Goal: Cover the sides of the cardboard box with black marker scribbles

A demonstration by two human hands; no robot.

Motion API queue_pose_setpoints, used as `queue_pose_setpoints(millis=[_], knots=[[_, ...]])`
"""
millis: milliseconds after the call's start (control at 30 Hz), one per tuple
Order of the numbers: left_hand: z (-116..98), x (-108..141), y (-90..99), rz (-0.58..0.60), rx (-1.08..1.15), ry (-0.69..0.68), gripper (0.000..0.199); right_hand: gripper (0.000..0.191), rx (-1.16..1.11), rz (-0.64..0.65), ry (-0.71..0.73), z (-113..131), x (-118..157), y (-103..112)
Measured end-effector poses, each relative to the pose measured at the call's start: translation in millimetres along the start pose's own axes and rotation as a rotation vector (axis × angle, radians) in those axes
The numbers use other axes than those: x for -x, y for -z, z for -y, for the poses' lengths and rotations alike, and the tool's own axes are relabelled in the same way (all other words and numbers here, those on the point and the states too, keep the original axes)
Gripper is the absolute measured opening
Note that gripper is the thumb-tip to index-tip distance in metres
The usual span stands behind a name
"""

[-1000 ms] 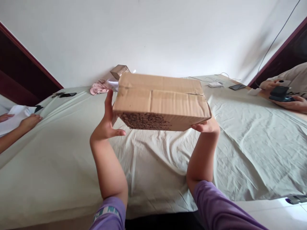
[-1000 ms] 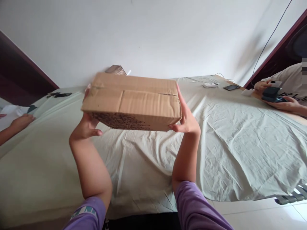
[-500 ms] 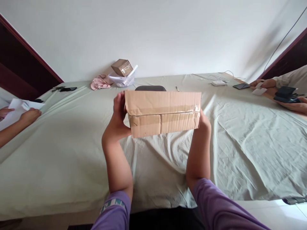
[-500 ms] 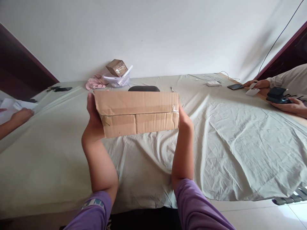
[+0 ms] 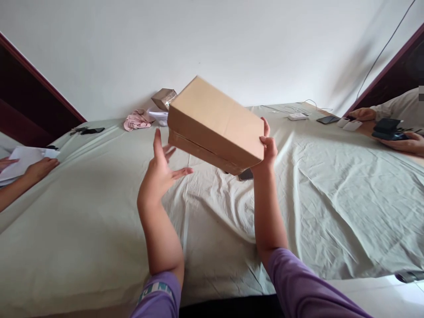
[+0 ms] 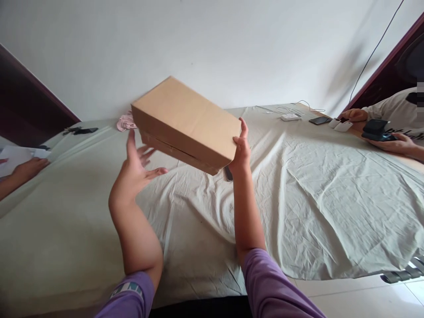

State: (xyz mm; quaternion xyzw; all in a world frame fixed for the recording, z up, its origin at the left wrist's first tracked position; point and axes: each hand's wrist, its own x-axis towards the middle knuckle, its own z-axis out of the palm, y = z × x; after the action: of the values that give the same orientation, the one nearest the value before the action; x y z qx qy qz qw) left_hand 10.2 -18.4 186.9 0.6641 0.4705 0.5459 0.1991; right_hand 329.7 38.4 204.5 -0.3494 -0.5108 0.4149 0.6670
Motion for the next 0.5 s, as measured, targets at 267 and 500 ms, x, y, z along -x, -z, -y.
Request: queue_pose_setpoints(millis=[267, 500], knots=[[6, -13, -44.9, -0.008, 0.647, 0.133, 0.118, 0.120, 0.101, 0.154, 0.334, -25, 12, -24], [-9, -4, -26.7, 0.022, 0.478, -0.032, 0.123, 0.120, 0.046, 0.485, 0.229, -21, -3, 9]])
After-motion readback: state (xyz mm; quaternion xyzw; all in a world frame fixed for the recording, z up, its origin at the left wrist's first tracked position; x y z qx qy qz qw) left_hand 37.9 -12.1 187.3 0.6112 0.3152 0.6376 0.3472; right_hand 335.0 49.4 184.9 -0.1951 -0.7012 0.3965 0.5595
